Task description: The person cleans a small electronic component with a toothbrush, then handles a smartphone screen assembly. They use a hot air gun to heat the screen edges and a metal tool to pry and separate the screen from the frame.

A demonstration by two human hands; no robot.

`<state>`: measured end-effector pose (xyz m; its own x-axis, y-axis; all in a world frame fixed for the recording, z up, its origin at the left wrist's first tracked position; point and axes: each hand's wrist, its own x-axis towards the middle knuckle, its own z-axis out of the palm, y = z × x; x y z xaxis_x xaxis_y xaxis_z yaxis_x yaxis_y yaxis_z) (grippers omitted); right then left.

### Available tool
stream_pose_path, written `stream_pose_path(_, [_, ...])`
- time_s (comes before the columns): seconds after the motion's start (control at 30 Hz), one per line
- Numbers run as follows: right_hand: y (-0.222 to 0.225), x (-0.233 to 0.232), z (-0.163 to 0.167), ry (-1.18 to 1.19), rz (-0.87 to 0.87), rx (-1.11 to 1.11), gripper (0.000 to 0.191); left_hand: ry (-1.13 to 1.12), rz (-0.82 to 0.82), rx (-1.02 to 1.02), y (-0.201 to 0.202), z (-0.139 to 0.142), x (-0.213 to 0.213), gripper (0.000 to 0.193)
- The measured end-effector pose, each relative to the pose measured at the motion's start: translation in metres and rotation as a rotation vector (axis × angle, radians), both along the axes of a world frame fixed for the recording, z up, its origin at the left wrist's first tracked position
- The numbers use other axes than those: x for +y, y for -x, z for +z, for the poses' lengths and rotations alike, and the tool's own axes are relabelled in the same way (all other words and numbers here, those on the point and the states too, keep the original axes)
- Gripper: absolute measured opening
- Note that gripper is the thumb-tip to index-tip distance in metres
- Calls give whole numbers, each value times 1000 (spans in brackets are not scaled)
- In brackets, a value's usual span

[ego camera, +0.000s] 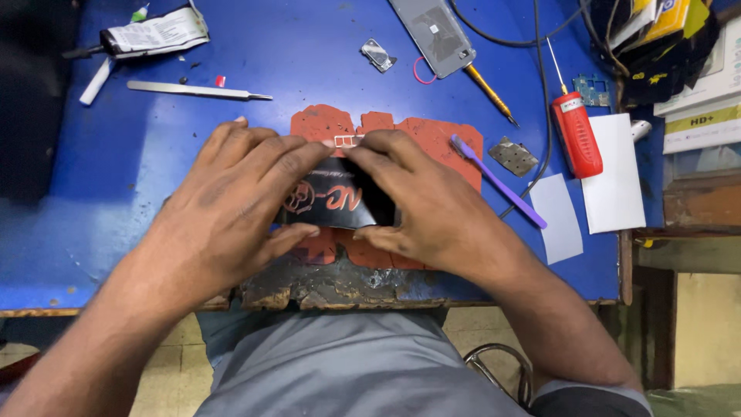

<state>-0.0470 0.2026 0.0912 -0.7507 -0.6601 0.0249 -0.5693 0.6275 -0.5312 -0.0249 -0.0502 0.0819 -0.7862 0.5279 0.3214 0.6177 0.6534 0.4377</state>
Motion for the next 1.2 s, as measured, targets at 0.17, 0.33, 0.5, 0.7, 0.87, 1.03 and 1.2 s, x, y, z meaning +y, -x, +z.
stream_pose_path(0.17, [-5, 10, -11, 151, -112, 74, 89, -336, 208, -100, -10, -26, -11, 94])
stream_pose_path(0.33, [-12, 4, -29, 256, -308, 99, 82, -297, 200, -152, -20, -53, -9, 92])
stream_pose_path(0.5, [-11, -5, -33, 301, -403, 69, 75, -195, 161, -137, -20, -63, 1, 88])
stream_pose_path(0.7, [-11, -9, -31, 420, -390, 3, 74, -236, 82, -106, -11, -51, -5, 81])
stream_pose_path(0.87, [-13, -2, -27, 524, -443, -56, 72, -503, 87, -452, -6, -46, 0, 77])
stream_pose_path(1.03, [-11, 7, -22, 428, -547, 50, 72, -1315, 37, -741, 3, -58, 33, 81])
stream_pose_path(1.2, [-3, 14, -17, 232, -538, 244, 73, -1512, 180, -837, 5, -64, 61, 66])
